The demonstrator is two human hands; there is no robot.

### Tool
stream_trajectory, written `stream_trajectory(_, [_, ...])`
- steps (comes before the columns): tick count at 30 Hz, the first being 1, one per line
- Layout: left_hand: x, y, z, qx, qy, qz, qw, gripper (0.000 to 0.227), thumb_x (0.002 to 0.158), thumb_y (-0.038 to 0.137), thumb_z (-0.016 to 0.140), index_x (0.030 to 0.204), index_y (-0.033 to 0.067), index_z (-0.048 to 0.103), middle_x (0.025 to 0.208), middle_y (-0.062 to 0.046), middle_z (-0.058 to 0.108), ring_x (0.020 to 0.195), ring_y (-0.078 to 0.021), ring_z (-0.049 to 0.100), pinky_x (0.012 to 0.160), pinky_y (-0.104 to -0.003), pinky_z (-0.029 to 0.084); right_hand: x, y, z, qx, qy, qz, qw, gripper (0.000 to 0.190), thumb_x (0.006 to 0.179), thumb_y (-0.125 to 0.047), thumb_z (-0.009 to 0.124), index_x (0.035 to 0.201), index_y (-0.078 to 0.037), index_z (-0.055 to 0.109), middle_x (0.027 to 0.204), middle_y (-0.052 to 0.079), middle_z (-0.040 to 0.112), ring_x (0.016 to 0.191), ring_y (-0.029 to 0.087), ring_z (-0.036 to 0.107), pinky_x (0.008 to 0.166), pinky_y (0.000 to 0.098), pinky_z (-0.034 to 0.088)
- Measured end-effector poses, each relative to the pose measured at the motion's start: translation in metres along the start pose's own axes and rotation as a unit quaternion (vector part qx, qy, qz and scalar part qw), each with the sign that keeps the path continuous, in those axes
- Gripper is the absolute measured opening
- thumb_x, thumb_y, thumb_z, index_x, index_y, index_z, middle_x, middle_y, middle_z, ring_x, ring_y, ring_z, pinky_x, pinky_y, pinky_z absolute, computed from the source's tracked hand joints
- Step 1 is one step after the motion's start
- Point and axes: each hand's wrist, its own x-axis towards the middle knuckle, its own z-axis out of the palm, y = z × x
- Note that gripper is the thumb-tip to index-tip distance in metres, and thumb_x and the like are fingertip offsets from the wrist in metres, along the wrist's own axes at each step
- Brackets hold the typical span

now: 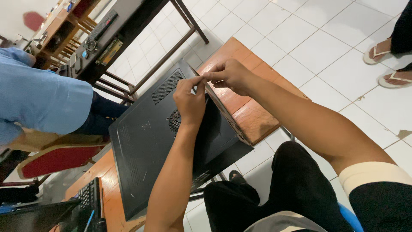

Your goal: The person connects internal cables inside an open computer case, then places the side panel on the case and secures it with screws using a screwdriver.

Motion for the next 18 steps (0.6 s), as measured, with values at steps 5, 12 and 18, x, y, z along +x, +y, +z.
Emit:
stream_trajectory(5, [-0.006,-0.005,0.002,-0.051,-0.031,-0.119,0.991,0.009,0.09,0.013,0.08,0.098,0.0148,0.077,0.082,-0.003,0.074,0.082,-0.0192,0.072,0.077,-0.035,0.061,-0.017,-0.009,-0.04,-0.45,0.031,-0.103,0.886,0.033,0.089,-0.039,0.081,0.109,-0.013,0.079,0.097,0.008,0.078,0.092,0.028,0.074,0.079,0.0424,0.06])
stream_trajectory(12, [0.001,0.0,-0.006,-0.146,-0.026,-0.251,0.957,0.007,0.087,0.008,0.073,0.093,0.0114,0.072,0.078,-0.006,0.076,0.07,-0.0106,0.066,0.068,-0.032,0.056,-0.028,0.095,-0.134,-0.739,0.051,0.016,0.672,0.065,0.083,-0.039,0.08,0.138,-0.01,0.064,0.112,0.018,0.067,0.105,0.044,0.067,0.086,0.0614,0.054])
stream_trajectory(18, [0.001,-0.007,-0.005,-0.241,-0.01,-0.294,0.925,0.01,0.088,0.002,0.066,0.093,0.01,0.062,0.083,-0.012,0.078,0.077,-0.0123,0.071,0.074,-0.03,0.058,-0.053,0.088,-0.12,-0.675,0.096,-0.06,0.73,0.043,0.098,-0.027,0.064,0.134,-0.002,0.058,0.108,0.02,0.061,0.103,0.047,0.067,0.079,0.062,0.057])
